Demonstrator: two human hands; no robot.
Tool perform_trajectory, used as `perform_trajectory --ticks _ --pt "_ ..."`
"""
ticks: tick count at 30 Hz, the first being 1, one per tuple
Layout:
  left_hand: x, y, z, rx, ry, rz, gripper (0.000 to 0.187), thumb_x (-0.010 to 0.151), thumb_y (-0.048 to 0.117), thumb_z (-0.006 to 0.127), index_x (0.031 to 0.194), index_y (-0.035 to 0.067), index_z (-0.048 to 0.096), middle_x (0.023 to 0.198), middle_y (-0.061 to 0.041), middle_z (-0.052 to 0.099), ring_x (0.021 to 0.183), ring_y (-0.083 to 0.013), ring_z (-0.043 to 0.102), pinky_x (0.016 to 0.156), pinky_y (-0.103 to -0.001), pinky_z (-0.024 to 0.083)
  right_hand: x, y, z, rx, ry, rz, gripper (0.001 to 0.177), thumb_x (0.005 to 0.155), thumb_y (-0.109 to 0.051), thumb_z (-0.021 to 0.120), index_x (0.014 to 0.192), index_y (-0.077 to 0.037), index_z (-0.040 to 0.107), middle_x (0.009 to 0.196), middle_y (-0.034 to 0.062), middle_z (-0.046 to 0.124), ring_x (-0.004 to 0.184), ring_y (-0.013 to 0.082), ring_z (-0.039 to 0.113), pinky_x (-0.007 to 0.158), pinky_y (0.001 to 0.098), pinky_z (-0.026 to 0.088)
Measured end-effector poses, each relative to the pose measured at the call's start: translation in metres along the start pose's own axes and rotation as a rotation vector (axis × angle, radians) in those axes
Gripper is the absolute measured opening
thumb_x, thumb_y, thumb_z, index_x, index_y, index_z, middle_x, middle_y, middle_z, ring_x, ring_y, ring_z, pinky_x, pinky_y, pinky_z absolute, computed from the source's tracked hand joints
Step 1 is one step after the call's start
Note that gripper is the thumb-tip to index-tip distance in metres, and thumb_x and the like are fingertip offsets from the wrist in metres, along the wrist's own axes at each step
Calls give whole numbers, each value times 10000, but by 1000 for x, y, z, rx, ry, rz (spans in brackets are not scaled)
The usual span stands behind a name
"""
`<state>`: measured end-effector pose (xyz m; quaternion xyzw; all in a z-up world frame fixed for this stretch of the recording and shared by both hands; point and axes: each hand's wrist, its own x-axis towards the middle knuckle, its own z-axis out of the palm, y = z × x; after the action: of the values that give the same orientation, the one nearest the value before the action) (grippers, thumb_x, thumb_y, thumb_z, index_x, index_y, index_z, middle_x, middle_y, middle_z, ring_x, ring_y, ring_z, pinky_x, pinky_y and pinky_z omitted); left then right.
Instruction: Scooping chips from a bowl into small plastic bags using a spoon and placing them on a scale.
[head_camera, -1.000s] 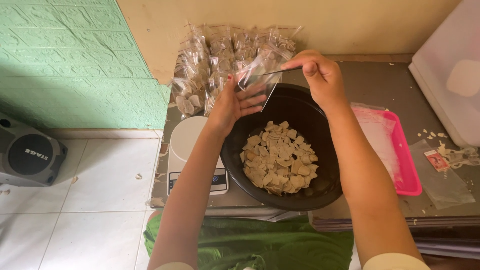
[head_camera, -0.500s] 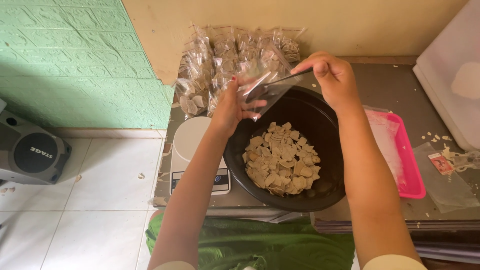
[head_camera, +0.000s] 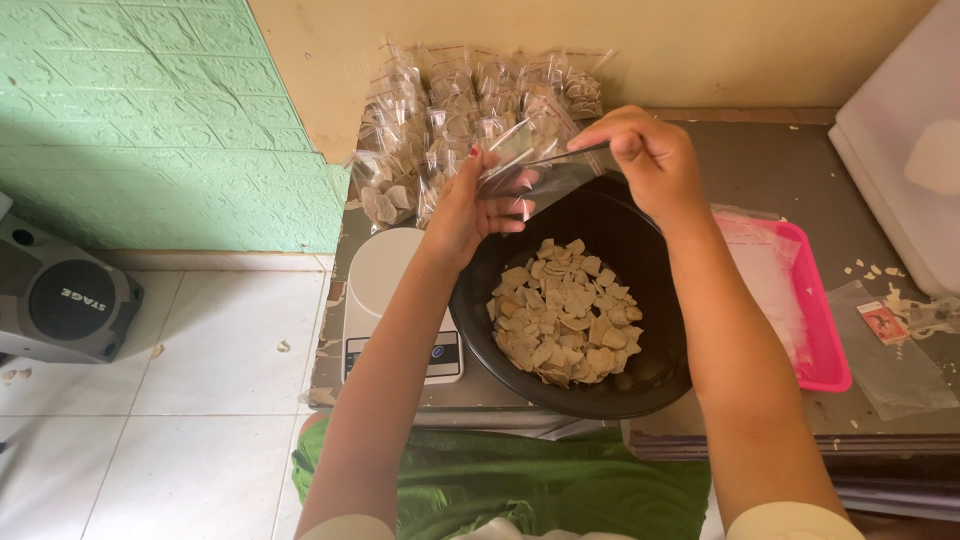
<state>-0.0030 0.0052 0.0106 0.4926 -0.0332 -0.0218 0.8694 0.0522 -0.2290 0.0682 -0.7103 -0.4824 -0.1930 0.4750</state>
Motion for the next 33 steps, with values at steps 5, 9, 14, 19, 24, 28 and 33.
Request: perform_trajectory --ticks 5,9,14,19,24,28,33 --pt "13 -15 -15 -61 -24 45 428 1015 555 463 1125 142 487 1158 -237 741 833 -315 771 627 -393 666 -5 34 -16 233 320 48 510 1104 -462 501 1055 13 682 975 177 702 930 271 711 861 364 601" --pt "12 -14 -17 -92 -25 68 390 1047 480 398 1192 125 470 1149 -183 749 790 -253 751 632 -355 624 -4 54 -44 456 848 209 429 963 -483 596 955 -55 629 935 112 675 760 248 735 610 377 631" --pt "7 -10 -11 -91 -1 55 370 1023 495 415 1136 144 445 1143 -207 751 792 -264 756 630 -361 629 -4 42 -46 46 550 713 335 1042 -302 445 880 -117 672 817 68 721 611 138 676 616 228 564" --pt "3 -12 -11 0 -68 79 523 1031 477 370 1257 31 523 1158 -225 737 800 -260 759 633 -345 649 4 19 -8 -452 -208 771 328 1131 -243 463 995 -165 751 965 -17 774 723 119 709 829 324 521" --pt "3 -10 -12 -33 -103 121 569 1023 485 381 1281 4 542 1129 -214 744 766 -245 758 615 -329 655 4 28 10 -476 -492 695 302 1053 -92 497 1176 -113 772 1069 85 784 930 228 743 884 410 544" --pt "0 -8 -9 -33 -113 134 583 1020 483 384 1279 -8 561 1123 -206 756 763 -227 765 608 -317 658 2 36 19 -396 -568 826 292 1118 -200 470 1121 -139 756 1112 67 771 904 173 751 886 384 544" --pt "-3 -5 -6 40 -67 123 711 912 584 441 1297 4 585 1213 -218 747 780 -229 770 630 -341 670 4 28 37 -88 -572 1073 339 1079 -313 503 1001 -69 725 1046 61 770 824 186 760 791 266 586"
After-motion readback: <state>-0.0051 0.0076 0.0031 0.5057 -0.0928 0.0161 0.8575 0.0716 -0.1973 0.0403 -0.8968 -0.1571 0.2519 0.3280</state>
